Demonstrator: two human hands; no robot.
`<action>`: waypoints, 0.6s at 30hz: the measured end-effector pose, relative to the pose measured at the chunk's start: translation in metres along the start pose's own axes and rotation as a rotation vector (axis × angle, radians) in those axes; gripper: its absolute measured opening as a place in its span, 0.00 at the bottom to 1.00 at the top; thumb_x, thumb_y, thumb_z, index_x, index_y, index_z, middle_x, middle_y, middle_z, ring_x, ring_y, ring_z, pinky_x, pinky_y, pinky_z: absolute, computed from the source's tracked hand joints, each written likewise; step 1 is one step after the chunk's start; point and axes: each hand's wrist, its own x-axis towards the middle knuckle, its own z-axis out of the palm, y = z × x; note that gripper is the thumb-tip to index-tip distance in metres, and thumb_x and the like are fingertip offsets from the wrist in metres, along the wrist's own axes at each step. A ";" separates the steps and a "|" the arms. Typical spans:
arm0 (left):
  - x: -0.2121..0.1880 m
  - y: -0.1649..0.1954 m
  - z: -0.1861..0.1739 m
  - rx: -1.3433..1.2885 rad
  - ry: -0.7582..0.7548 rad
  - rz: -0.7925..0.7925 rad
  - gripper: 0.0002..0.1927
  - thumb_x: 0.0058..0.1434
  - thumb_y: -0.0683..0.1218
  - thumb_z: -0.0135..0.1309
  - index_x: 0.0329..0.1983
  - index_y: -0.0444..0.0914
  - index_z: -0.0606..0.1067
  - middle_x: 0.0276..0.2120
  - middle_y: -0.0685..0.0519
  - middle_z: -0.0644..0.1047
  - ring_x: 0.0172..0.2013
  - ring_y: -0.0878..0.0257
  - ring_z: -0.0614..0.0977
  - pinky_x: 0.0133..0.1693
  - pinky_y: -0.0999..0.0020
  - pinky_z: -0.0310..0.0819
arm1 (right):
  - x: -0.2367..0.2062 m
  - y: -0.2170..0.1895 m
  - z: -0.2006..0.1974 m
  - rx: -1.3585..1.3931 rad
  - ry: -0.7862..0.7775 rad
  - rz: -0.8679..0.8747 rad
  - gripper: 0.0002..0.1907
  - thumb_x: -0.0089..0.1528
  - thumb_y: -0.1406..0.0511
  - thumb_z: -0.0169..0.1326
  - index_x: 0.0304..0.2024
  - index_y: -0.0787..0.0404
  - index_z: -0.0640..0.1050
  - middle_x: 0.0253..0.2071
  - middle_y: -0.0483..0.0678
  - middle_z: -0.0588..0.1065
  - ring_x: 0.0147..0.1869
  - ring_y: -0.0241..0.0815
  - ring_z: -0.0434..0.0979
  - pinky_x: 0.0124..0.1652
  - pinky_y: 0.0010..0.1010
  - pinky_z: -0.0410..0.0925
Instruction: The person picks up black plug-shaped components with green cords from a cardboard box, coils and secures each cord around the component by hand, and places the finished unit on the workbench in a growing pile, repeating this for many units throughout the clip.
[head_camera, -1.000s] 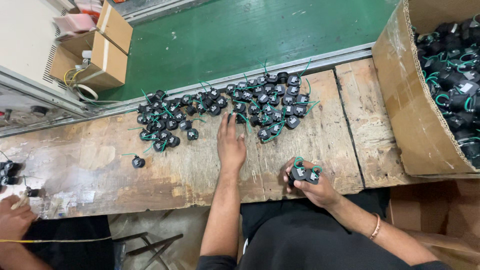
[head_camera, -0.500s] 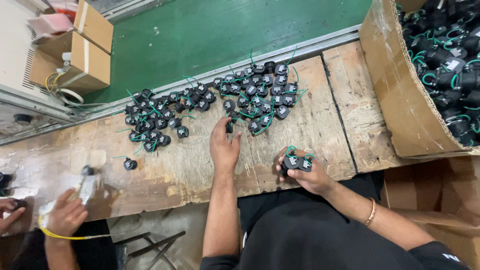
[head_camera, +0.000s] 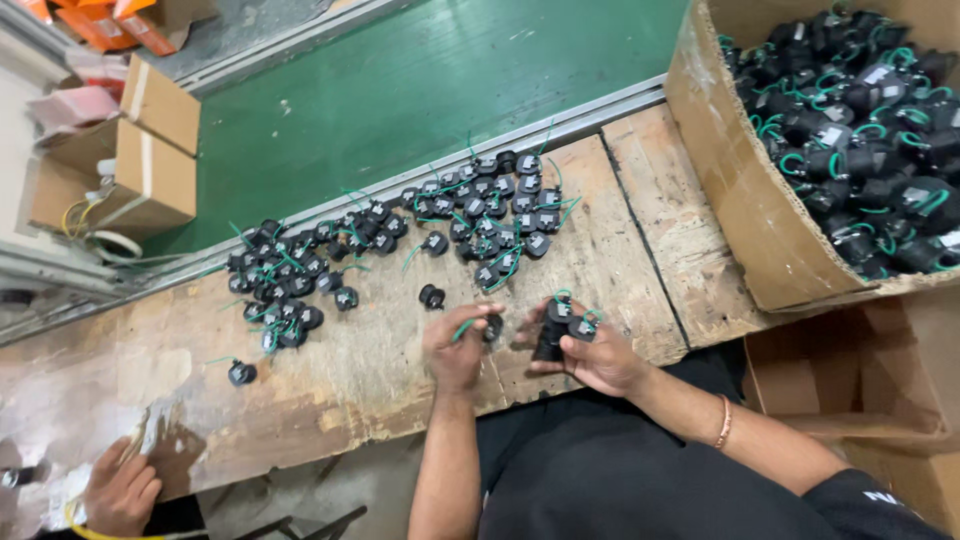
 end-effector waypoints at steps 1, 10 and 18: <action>0.002 0.005 0.009 0.002 -0.084 0.089 0.05 0.64 0.37 0.60 0.43 0.36 0.80 0.41 0.47 0.85 0.47 0.52 0.87 0.51 0.62 0.82 | -0.001 0.000 0.000 -0.020 0.018 0.039 0.30 0.59 0.66 0.59 0.61 0.56 0.63 0.61 0.46 0.70 0.67 0.46 0.74 0.56 0.47 0.75; -0.003 0.024 0.042 0.102 -0.018 0.322 0.13 0.58 0.31 0.61 0.44 0.37 0.79 0.38 0.48 0.84 0.39 0.55 0.85 0.44 0.65 0.80 | 0.001 0.015 -0.021 -0.133 0.065 0.008 0.25 0.65 0.71 0.56 0.63 0.59 0.65 0.55 0.48 0.72 0.57 0.41 0.77 0.42 0.43 0.79; 0.000 0.023 0.029 0.126 -0.227 0.338 0.15 0.55 0.36 0.60 0.46 0.38 0.78 0.46 0.44 0.83 0.47 0.51 0.85 0.52 0.57 0.77 | -0.003 0.014 -0.017 -0.089 0.127 -0.087 0.26 0.62 0.72 0.57 0.61 0.57 0.66 0.53 0.50 0.72 0.52 0.45 0.79 0.42 0.40 0.78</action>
